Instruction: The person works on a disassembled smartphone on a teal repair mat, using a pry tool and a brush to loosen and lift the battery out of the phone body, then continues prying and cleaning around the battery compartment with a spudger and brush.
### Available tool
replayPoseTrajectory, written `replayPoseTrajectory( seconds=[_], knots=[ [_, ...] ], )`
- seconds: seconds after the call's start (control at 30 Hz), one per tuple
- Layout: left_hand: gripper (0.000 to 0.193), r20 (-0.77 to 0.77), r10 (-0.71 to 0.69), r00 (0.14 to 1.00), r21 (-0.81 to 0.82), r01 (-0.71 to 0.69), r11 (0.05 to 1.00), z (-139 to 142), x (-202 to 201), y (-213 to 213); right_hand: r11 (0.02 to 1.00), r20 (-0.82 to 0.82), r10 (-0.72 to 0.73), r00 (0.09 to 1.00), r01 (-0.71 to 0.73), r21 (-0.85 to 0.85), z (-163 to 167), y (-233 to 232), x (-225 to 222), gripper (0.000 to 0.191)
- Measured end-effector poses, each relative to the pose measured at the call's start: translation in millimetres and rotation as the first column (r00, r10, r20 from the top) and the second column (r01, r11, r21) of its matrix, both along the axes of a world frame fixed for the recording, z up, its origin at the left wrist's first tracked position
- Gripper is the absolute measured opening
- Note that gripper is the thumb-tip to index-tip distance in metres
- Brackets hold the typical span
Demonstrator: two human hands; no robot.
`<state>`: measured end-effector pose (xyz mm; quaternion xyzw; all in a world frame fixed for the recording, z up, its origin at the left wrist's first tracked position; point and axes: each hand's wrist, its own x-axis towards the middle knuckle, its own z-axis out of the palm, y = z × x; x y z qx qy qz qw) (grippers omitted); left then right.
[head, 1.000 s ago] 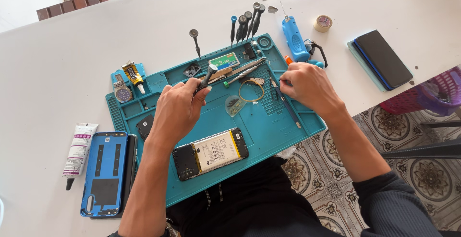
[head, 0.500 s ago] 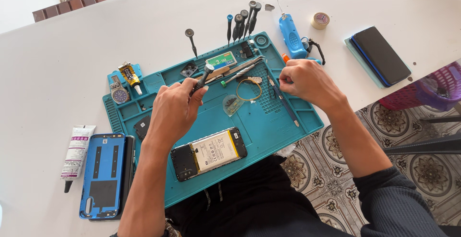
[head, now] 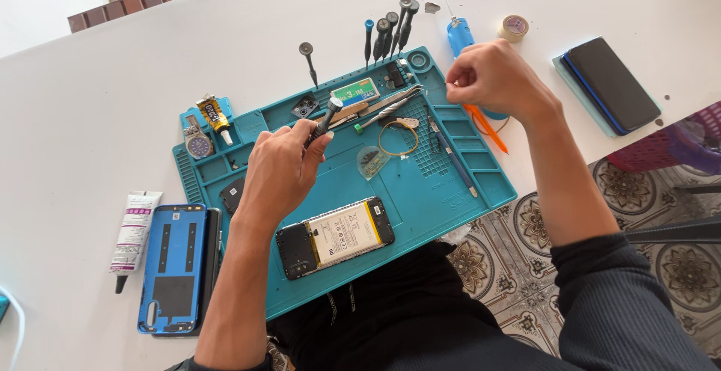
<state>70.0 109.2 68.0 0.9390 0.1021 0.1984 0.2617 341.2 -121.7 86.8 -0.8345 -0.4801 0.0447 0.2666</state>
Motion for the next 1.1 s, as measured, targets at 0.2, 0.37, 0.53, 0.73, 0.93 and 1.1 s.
replayPoseTrajectory(
  seconds=[0.2,0.37,0.53,0.73,0.93,1.1],
  knots=[
    [0.027,0.012,0.007,1.000,-0.014,-0.006,1.000,1.8,-0.4,0.3,0.989,0.030,0.027,0.999,-0.023,-0.145,-7.0,19.3,-3.2,0.017],
    [0.028,-0.030,0.024,0.999,-0.002,-0.024,1.000,3.6,-0.9,-1.7,0.995,0.073,0.054,0.996,-0.047,-0.093,-8.3,22.2,-3.3,0.018],
    [0.028,0.041,0.017,0.999,-0.001,-0.017,1.000,3.7,-2.3,1.3,0.998,0.142,0.042,0.989,-0.036,-0.041,-7.1,24.4,-10.6,0.017],
    [0.031,0.039,0.028,0.999,-0.010,-0.028,1.000,0.0,-1.3,3.8,0.989,0.108,-0.060,0.992,0.073,-0.125,-1.7,25.6,-8.3,0.017],
    [0.030,0.012,0.047,0.999,0.002,-0.047,0.999,3.0,-2.9,4.1,0.952,0.162,-0.040,0.986,0.087,-0.294,-8.8,39.8,-2.8,0.021],
    [0.030,0.013,0.048,0.999,-0.022,-0.047,0.999,2.8,-3.5,4.1,0.941,0.139,-0.033,0.990,0.078,-0.330,-8.9,34.2,-5.3,0.024]
  ],
)
